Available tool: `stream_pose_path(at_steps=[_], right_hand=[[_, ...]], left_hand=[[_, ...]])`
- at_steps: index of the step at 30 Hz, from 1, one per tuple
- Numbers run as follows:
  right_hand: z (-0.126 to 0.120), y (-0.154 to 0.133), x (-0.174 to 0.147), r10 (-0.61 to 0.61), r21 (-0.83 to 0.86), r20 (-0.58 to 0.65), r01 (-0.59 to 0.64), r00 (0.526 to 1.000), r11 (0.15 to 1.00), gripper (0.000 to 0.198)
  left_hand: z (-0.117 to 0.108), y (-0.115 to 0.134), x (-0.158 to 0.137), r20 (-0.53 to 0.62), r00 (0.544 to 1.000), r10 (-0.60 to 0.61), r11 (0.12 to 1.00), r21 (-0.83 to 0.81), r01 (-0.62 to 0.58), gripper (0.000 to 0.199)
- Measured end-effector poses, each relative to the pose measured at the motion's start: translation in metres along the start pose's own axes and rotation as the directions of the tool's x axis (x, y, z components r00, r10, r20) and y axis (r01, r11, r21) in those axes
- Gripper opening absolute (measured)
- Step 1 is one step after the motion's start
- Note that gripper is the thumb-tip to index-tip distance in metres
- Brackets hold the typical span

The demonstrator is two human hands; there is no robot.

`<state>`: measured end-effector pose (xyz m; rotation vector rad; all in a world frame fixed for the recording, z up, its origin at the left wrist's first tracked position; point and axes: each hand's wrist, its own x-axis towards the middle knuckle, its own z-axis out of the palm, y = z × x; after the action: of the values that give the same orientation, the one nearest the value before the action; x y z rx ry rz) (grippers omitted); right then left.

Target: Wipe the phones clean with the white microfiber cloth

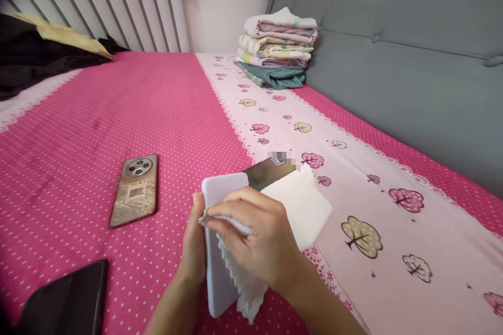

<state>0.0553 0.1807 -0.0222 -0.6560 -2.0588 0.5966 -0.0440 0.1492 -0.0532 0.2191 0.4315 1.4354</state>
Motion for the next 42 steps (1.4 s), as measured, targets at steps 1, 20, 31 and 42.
stream_pose_path(at_steps=[1, 20, 31, 42], right_hand=[[0.000, 0.000, 0.000, -0.002, -0.004, -0.018, 0.002, 1.000, 1.000, 0.012], [-0.005, 0.006, 0.001, 0.146, -0.169, -0.377, -0.223, 0.914, 0.960, 0.009], [-0.008, 0.011, 0.001, 0.206, -0.188, -0.299, -0.269, 0.932, 0.944, 0.010], [-0.008, 0.007, -0.001, 0.271, -0.175, 0.010, -0.265, 0.962, 0.948, 0.012]], left_hand=[[-0.001, 0.000, -0.001, 0.007, 1.000, -0.004, 1.000, 0.000, 0.004, 0.048], [-0.001, -0.003, -0.006, 0.087, 0.991, -0.097, 0.993, 0.075, 0.091, 0.051], [-0.010, 0.002, -0.003, 0.031, 0.998, -0.052, 0.999, 0.011, 0.052, 0.059], [-0.007, 0.016, -0.004, -0.045, 0.999, -0.003, 1.000, -0.013, 0.002, 0.062]])
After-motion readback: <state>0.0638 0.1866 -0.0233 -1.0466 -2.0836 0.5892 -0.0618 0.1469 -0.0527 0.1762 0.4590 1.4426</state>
